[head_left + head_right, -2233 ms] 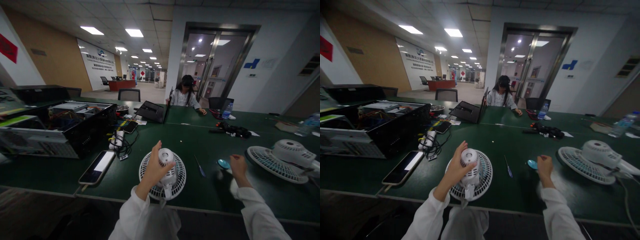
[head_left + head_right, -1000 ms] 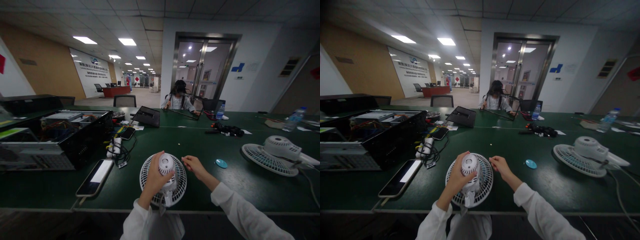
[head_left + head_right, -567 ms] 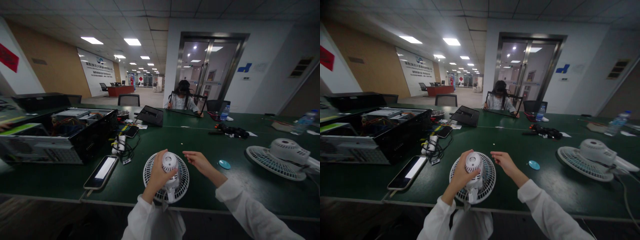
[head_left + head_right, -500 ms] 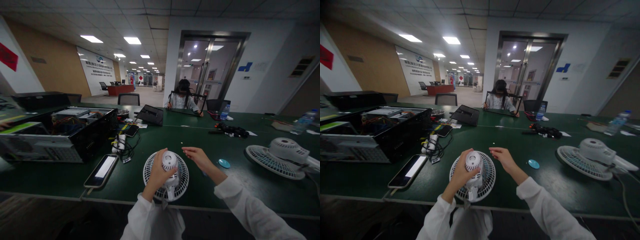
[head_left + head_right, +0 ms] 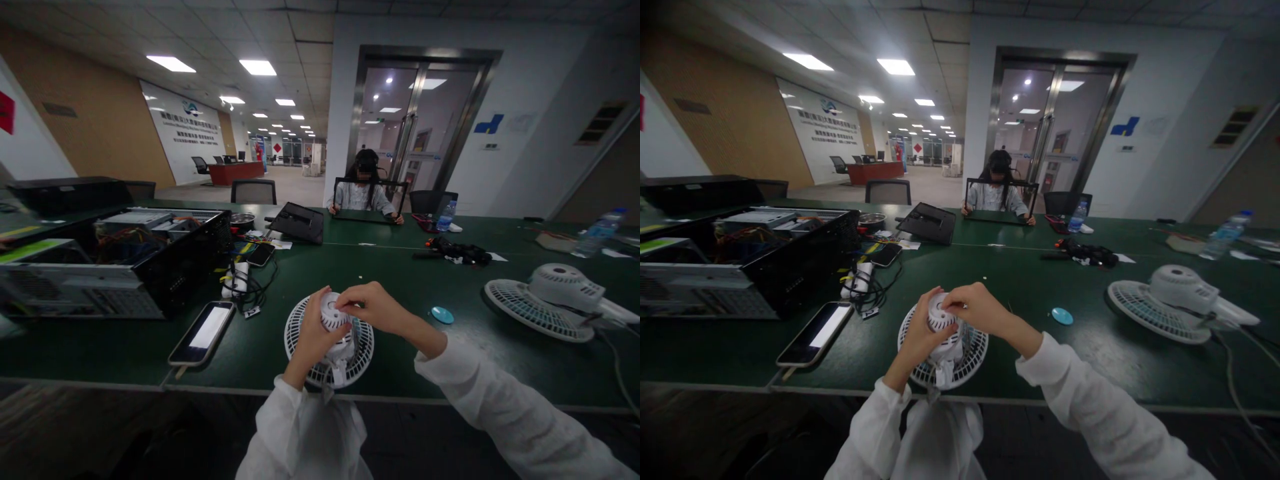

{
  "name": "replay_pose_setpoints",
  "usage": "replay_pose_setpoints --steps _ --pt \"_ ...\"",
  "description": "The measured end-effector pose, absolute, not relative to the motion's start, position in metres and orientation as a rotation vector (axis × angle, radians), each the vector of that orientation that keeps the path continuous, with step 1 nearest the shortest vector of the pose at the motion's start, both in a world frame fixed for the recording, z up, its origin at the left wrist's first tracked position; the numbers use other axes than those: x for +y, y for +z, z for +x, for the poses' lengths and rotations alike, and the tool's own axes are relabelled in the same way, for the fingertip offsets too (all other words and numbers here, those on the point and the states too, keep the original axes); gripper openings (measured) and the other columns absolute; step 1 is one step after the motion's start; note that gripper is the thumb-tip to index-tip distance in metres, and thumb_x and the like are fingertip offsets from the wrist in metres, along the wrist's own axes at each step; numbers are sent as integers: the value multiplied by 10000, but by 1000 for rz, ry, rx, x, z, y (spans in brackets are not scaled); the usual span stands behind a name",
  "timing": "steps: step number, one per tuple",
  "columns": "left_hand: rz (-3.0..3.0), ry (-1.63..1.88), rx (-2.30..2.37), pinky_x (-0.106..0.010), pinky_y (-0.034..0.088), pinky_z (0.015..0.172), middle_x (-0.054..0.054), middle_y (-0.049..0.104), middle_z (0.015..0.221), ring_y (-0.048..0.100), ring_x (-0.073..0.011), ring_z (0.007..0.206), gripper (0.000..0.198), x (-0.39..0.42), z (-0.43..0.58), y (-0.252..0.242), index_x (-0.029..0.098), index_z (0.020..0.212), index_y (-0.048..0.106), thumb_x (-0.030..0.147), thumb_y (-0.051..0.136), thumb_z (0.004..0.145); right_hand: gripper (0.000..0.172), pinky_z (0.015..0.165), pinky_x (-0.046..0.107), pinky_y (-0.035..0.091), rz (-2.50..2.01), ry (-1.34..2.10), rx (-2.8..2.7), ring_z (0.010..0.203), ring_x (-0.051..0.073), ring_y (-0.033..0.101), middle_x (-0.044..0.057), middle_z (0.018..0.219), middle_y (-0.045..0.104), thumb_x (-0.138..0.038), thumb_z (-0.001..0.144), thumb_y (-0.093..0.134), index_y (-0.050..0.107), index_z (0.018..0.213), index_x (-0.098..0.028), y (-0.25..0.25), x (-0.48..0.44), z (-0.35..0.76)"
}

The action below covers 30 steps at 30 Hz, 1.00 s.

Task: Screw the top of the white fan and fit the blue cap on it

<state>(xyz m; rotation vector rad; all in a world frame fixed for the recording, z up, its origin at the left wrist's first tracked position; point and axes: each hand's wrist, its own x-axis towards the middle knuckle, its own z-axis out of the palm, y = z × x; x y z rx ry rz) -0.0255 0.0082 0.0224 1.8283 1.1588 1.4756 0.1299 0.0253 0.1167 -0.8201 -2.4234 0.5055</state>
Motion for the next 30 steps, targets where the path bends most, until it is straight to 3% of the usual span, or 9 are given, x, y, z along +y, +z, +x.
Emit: replay_pose_setpoints --steps 22,30 --pt "1756 1456 1169 -472 305 1063 -106 474 1290 448 -274 1222 746 6 -25 24 207 1285 358 281 729 642 154 754 239 465 -731 493 -2722 762 134 663 17 804 720 -57 763 589 704 770 -159 133 33 121" --pt "1748 1464 1173 -466 316 1062 -111 477 1299 450 -269 1230 745 6 -26 23 208 1291 365 264 730 645 204 894 343 465 -691 407 -2423 1017 174 611 50 1066 686 -192 850 525 690 967 -216 110 29 162"
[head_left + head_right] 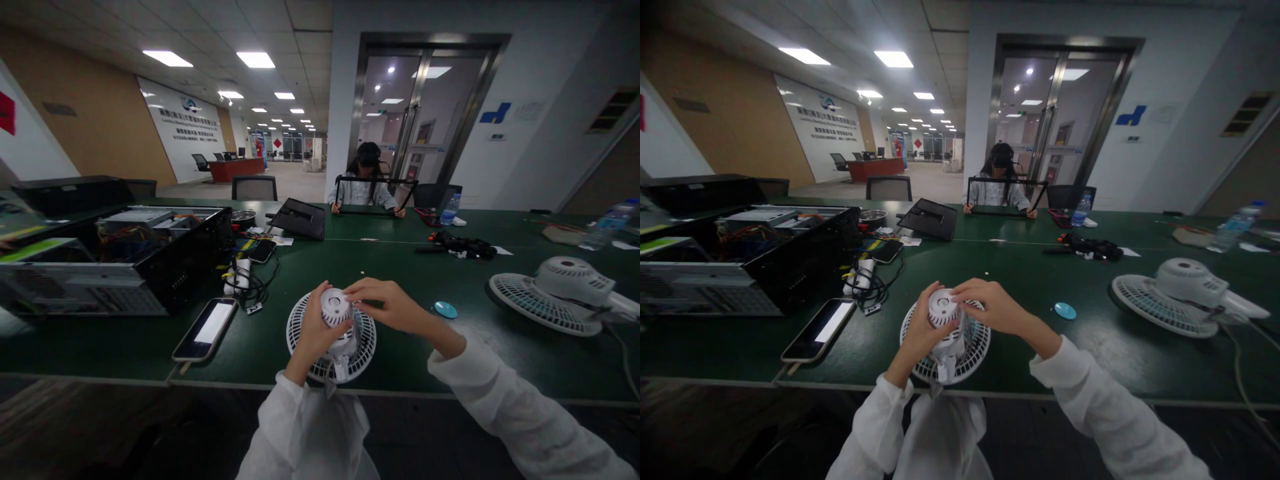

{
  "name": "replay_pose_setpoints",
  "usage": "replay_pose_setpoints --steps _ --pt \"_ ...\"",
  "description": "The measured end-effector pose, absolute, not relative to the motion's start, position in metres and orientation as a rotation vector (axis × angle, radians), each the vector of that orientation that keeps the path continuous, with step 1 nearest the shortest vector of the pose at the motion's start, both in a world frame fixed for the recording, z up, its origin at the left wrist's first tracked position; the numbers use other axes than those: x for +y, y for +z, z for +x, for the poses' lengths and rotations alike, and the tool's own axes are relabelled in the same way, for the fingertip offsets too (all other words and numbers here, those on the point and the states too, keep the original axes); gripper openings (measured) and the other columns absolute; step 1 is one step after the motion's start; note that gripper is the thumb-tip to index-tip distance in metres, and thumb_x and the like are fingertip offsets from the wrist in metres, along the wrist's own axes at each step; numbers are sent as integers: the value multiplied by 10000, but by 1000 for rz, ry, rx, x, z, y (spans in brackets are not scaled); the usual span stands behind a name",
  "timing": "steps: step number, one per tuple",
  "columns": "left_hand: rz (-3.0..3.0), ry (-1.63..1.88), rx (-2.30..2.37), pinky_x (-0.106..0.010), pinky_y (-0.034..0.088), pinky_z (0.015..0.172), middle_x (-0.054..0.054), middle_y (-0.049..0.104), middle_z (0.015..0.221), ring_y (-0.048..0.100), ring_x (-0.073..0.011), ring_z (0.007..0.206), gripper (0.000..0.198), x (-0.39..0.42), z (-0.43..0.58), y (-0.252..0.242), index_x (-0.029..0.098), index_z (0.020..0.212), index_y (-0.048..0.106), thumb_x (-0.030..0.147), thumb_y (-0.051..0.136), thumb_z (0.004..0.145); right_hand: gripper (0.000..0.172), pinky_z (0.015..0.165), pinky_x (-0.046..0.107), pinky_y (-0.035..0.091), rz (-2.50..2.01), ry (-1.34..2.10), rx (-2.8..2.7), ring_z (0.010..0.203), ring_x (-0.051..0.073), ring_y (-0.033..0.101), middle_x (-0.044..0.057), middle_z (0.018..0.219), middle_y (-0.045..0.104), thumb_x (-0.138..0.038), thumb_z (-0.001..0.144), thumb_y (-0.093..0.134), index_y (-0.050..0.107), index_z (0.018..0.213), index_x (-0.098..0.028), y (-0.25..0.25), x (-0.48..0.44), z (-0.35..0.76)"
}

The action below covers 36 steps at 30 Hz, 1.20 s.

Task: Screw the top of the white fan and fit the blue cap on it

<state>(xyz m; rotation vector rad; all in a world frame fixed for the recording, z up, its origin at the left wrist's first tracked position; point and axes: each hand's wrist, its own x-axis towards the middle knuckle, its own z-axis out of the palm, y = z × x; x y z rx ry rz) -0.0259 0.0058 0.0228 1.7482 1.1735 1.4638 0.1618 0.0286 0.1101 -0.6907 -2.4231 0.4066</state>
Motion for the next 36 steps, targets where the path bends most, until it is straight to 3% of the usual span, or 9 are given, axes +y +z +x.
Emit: replay_pose_setpoints --steps 4,6,10,14,18,23,27,31,36 --pt "1748 1444 1201 -467 324 1056 -117 481 1296 453 -277 1224 758 6 -26 23 195 1294 370 272 735 634 198 826 339 471 -1489 147 -2138 892 195 627 96 975 672 -183 867 483 660 951 -152 62 34 212" --pt "1743 1443 1193 -463 329 1053 -116 481 1292 458 -274 1218 755 6 -25 24 196 1296 368 284 729 639 181 834 357 452 -1911 20 -2115 932 239 609 138 969 651 -210 842 543 646 961 -119 30 34 229" --pt "1746 1449 1184 -465 328 1054 -122 479 1290 461 -273 1213 755 6 -25 24 188 1299 362 295 723 645 177 818 339 437 -2159 -26 -2049 963 261 594 173 1010 617 -213 848 544 611 962 -96 -16 31 238" --pt "1729 1457 1174 -466 325 1058 -113 486 1283 468 -275 1210 755 6 -26 24 200 1297 372 302 729 639 199 773 352 449 -2128 -25 -1948 886 259 609 189 948 622 -113 869 416 610 894 -76 -22 32 241" --pt "1727 1433 1181 -472 320 1062 -117 471 1298 457 -276 1222 756 6 -26 23 202 1302 364 309 726 648 258 754 357 476 -2015 -29 -1804 867 229 612 166 974 617 -174 901 351 591 966 -105 -5 37 253" --pt "1710 1450 1180 -475 323 1058 -110 474 1300 462 -276 1216 740 6 -25 22 214 1300 376 303 725 653 253 660 332 518 -1309 447 -1368 708 172 605 51 824 638 -381 791 592 591 934 -173 39 30 240" --pt "1721 1449 1185 -473 319 1059 -110 470 1302 456 -276 1219 740 6 -25 22 211 1296 376 318 727 653 286 682 294 510 -964 648 -1283 756 148 609 29 857 653 -363 692 713 596 898 -203 83 18 197" --pt "1741 1450 1182 -467 317 1059 -113 474 1299 451 -275 1224 731 6 -26 22 203 1291 377 310 721 656 286 628 276 511 -850 662 -1417 683 129 600 11 809 644 -352 749 668 574 980 -212 107 16 156" --pt "1745 1472 1201 -466 299 1071 -102 485 1287 441 -272 1236 727 7 -24 22 212 1275 389 274 727 635 280 728 309 530 -820 516 -1645 760 147 612 32 876 635 -349 813 601 581 1058 -214 106 25 135"
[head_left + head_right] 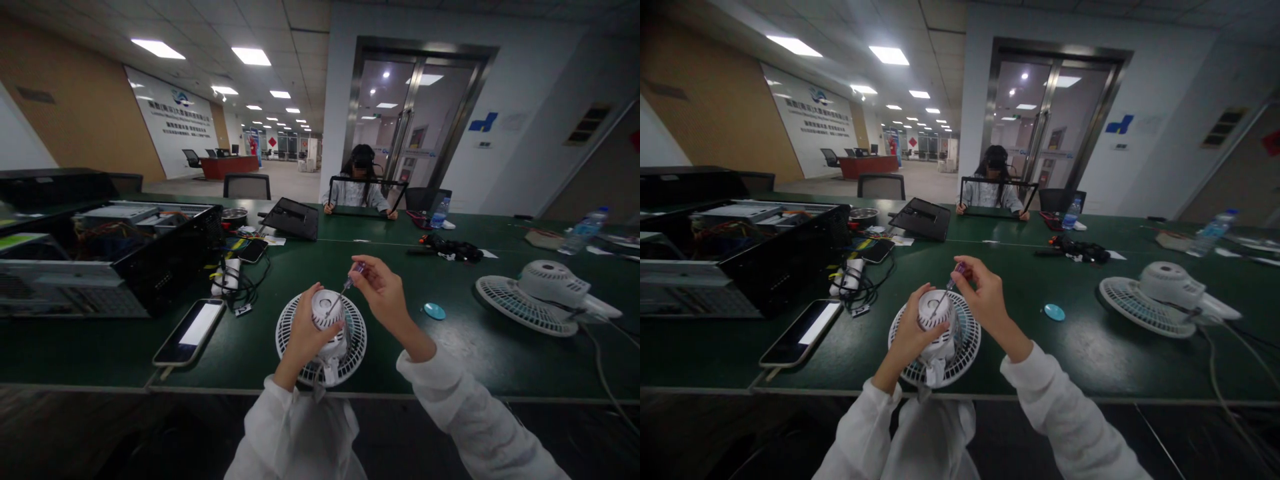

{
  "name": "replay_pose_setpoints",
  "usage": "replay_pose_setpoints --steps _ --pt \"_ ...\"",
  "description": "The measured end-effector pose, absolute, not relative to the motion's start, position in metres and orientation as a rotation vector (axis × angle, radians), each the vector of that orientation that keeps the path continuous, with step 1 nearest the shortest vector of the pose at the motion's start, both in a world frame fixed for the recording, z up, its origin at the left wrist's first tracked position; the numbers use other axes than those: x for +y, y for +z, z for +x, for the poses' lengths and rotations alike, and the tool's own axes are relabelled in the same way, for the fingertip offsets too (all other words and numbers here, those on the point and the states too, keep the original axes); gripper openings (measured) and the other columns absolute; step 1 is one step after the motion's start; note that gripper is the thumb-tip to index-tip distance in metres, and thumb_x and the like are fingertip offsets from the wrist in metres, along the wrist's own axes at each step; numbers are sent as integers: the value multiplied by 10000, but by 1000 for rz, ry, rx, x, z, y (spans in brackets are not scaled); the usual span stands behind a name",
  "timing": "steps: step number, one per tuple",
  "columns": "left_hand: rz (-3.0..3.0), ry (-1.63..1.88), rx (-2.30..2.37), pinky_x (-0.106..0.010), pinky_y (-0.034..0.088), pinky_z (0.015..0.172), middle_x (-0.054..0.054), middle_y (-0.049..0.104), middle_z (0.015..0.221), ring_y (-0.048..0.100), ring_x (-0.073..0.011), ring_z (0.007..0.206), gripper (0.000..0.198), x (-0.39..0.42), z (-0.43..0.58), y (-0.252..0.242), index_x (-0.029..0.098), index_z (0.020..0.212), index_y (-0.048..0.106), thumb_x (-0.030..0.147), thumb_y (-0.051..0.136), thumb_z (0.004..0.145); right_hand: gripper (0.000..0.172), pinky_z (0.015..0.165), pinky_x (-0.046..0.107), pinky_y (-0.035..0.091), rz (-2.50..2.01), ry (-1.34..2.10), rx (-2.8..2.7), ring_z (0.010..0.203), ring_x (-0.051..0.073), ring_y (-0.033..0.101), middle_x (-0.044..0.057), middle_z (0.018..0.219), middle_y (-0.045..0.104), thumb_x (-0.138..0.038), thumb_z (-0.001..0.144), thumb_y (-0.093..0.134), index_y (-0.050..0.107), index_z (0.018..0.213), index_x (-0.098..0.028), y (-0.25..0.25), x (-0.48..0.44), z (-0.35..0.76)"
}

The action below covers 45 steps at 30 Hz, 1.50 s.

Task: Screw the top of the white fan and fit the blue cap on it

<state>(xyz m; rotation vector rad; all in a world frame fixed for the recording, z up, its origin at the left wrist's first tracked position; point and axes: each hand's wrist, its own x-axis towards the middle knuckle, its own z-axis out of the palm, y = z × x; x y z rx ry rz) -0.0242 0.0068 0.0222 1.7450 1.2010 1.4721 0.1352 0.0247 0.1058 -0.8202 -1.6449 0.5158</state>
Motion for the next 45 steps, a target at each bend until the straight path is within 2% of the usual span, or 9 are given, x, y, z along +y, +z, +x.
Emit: replay_pose_setpoints --steps 5,23,35,41,45 --pt "1739 1478 1191 -459 305 1071 -99 489 1288 450 -270 1229 729 6 -24 23 213 1275 397 263 733 630 285 765 322 529 -825 457 -1634 786 154 613 30 886 627 -351 845 564 574 1102 -228 104 31 133" --pt "1734 1477 1178 -446 296 1078 -104 476 1301 441 -265 1235 732 5 -24 23 208 1291 372 258 721 650 278 759 309 523 -830 348 -1755 786 157 620 46 916 643 -321 871 529 586 1117 -206 105 34 136" --pt "1776 1500 1233 -475 327 1050 -119 482 1277 450 -283 1214 727 7 -22 20 184 1271 380 308 719 641 347 790 332 524 -546 -135 -2282 905 171 606 90 989 649 -217 952 365 483 1274 -165 144 21 120" --pt "1775 1532 1241 -470 340 1038 -106 493 1259 457 -285 1208 727 8 -22 17 197 1261 392 297 730 626 343 780 330 513 -518 -94 -2444 892 166 592 78 959 646 -181 945 367 484 1268 -163 158 17 111" --pt "1762 1545 1225 -464 341 1033 -99 515 1224 470 -282 1193 700 7 -21 18 192 1246 414 286 730 628 285 726 325 506 -569 -151 -2362 800 171 586 80 905 657 -278 921 467 562 1155 -146 152 21 106"
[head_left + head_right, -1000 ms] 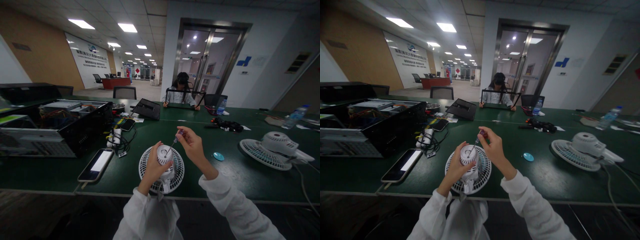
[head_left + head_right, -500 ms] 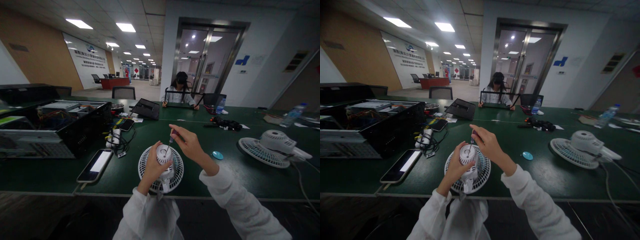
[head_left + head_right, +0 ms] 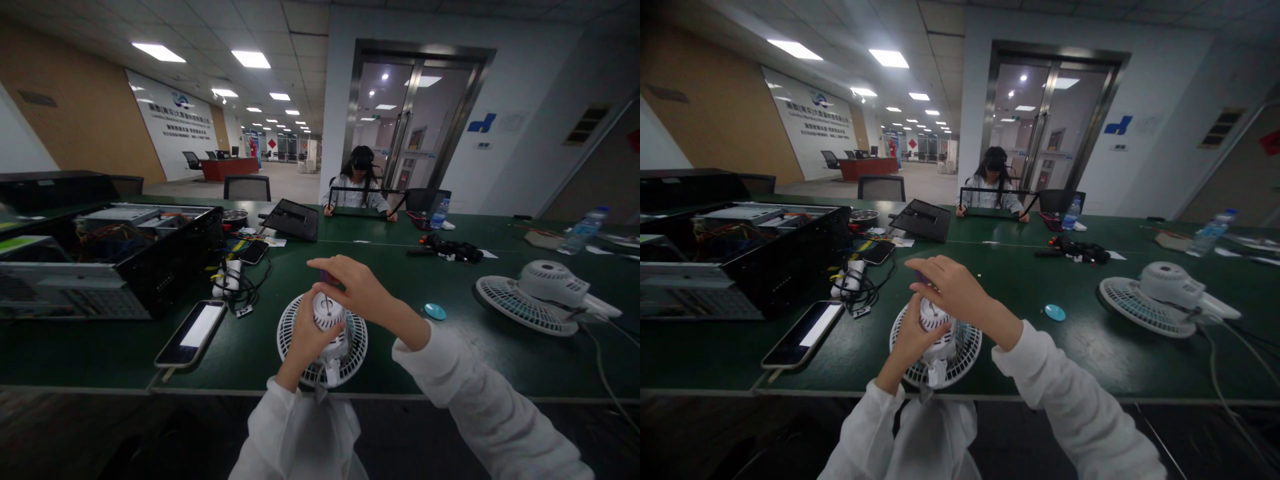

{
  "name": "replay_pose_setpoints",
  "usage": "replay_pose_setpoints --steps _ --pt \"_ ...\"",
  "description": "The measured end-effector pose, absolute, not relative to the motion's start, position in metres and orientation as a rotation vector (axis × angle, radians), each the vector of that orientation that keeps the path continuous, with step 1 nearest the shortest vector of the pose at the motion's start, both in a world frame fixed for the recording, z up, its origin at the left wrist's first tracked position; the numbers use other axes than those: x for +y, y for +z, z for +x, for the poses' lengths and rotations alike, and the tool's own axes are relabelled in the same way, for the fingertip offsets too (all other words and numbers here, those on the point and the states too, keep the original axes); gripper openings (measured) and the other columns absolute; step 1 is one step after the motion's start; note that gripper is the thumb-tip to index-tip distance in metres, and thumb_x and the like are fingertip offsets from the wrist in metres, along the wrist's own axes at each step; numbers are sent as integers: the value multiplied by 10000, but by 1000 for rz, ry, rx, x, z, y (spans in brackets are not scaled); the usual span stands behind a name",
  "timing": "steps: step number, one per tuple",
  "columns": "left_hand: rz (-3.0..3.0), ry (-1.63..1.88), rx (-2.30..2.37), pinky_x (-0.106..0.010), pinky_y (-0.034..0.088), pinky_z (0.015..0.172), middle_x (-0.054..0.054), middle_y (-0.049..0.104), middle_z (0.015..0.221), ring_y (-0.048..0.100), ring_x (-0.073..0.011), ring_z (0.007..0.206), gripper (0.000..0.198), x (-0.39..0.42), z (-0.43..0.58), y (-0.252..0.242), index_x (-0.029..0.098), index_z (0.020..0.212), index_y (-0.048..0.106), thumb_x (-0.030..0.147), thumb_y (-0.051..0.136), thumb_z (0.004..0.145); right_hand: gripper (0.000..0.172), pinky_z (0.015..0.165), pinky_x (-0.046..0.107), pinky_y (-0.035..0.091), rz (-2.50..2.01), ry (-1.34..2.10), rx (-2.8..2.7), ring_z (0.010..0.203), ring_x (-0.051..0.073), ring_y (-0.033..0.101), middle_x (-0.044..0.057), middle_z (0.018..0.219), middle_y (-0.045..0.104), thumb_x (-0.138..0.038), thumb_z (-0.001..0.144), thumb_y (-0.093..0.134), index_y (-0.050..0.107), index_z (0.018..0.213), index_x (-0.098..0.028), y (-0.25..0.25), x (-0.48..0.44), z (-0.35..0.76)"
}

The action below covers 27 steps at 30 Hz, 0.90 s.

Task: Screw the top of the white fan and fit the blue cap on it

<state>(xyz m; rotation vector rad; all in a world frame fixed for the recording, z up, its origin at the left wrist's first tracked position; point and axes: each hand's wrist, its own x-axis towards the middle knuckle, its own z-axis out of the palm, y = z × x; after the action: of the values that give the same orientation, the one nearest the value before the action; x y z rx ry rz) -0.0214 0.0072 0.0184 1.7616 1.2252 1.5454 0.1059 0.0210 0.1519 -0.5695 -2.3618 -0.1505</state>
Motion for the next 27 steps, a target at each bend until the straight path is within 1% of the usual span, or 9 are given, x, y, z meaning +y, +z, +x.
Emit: replay_pose_setpoints --steps 3,7,11,14,17,19,21,25,27 --pt "1761 1547 1211 -458 336 1038 -99 507 1241 473 -272 1187 695 6 -21 21 195 1251 411 273 724 635 240 724 324 499 -618 -168 -2239 809 178 590 81 890 664 -284 904 500 605 1075 -151 147 22 105" --pt "1742 1534 1198 -455 322 1053 -103 492 1267 460 -271 1207 694 5 -22 24 197 1248 416 272 728 632 263 760 289 495 -597 -33 -2170 864 150 615 66 946 684 -172 906 466 591 1136 -160 147 22 108" --pt "1738 1529 1214 -460 322 1052 -104 494 1264 462 -273 1201 696 4 -22 24 194 1241 419 263 730 622 236 736 287 494 -597 -45 -2123 831 151 614 64 912 689 -215 886 529 627 1093 -158 146 24 109" --pt "1734 1527 1211 -462 316 1059 -104 495 1265 460 -271 1205 684 4 -22 24 196 1236 421 254 725 626 276 763 300 484 -622 0 -2143 875 155 604 68 956 685 -180 893 499 607 1146 -162 147 25 109" --pt "1728 1527 1209 -460 316 1060 -102 496 1264 457 -273 1210 685 4 -21 24 199 1233 424 252 727 622 318 728 288 478 -671 58 -2169 824 143 596 52 941 676 -168 892 490 578 1198 -180 148 25 109" --pt "1725 1535 1213 -460 320 1056 -99 500 1255 463 -273 1202 684 4 -21 24 201 1229 430 248 730 616 291 703 288 470 -711 27 -2157 775 147 579 41 863 662 -227 878 537 607 1157 -185 148 24 109" --pt "1726 1536 1219 -459 321 1054 -98 500 1252 465 -271 1198 685 4 -21 25 199 1232 428 246 731 619 283 704 296 464 -739 -3 -2132 773 156 566 42 834 650 -262 865 559 625 1128 -183 148 24 109" --pt "1725 1524 1216 -464 323 1053 -101 498 1262 459 -275 1209 688 3 -21 25 198 1234 429 251 733 619 349 663 268 468 -742 125 -2120 738 132 572 42 931 674 -180 877 488 566 1217 -183 147 22 111" --pt "1720 1525 1206 -466 323 1053 -99 499 1263 458 -274 1211 681 3 -21 26 201 1232 430 245 729 621 333 639 259 467 -758 129 -2082 679 121 569 38 921 686 -194 865 515 586 1190 -178 146 22 112"
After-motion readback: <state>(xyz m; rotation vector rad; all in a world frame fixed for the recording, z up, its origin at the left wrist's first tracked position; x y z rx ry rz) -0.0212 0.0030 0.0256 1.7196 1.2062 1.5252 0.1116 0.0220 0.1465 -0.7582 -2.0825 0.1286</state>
